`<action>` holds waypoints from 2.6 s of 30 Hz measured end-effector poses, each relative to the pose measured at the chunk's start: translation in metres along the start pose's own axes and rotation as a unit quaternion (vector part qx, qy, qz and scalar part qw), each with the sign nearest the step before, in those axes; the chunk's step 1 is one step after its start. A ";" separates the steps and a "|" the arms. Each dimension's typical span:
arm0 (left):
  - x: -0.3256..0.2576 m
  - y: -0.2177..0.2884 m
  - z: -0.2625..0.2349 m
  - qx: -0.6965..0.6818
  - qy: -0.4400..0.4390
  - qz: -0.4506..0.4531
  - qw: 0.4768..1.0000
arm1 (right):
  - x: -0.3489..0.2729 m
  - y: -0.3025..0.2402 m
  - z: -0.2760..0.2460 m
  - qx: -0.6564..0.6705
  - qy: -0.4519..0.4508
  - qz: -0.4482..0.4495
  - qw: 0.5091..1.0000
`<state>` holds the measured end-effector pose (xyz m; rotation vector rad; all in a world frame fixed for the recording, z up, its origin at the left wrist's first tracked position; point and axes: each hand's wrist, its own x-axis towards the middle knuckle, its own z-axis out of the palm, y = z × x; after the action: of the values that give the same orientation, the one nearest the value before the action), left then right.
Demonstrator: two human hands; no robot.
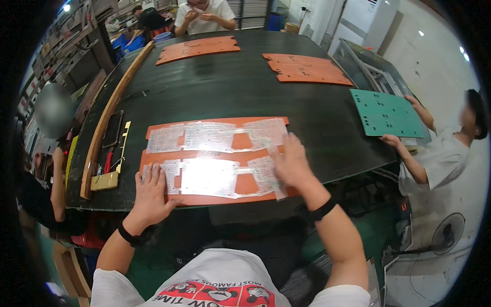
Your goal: Aligning and layering flexible circuit components on an assembly table.
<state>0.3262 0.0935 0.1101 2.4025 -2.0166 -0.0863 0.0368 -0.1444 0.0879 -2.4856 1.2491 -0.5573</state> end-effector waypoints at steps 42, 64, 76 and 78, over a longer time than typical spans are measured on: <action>-0.023 0.219 0.079 -0.623 -0.316 0.568 0.435 | 0.126 -0.313 0.095 -0.021 -0.291 -0.155 0.944; -0.006 0.193 0.063 -0.608 -0.415 0.556 0.386 | 0.246 -0.138 -0.131 -0.180 -0.222 0.105 0.953; 0.009 0.260 0.103 -0.649 -0.662 0.325 0.187 | 0.190 -0.079 -0.340 -0.411 0.043 0.191 0.890; 0.020 0.267 0.098 -0.621 -0.757 0.185 0.078 | 0.163 -0.076 -0.371 -0.350 0.074 0.262 0.896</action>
<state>0.0625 0.0306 0.0214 -0.2578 -0.5556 -3.0934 0.0051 -0.2678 0.4799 -2.4370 2.4227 -0.1585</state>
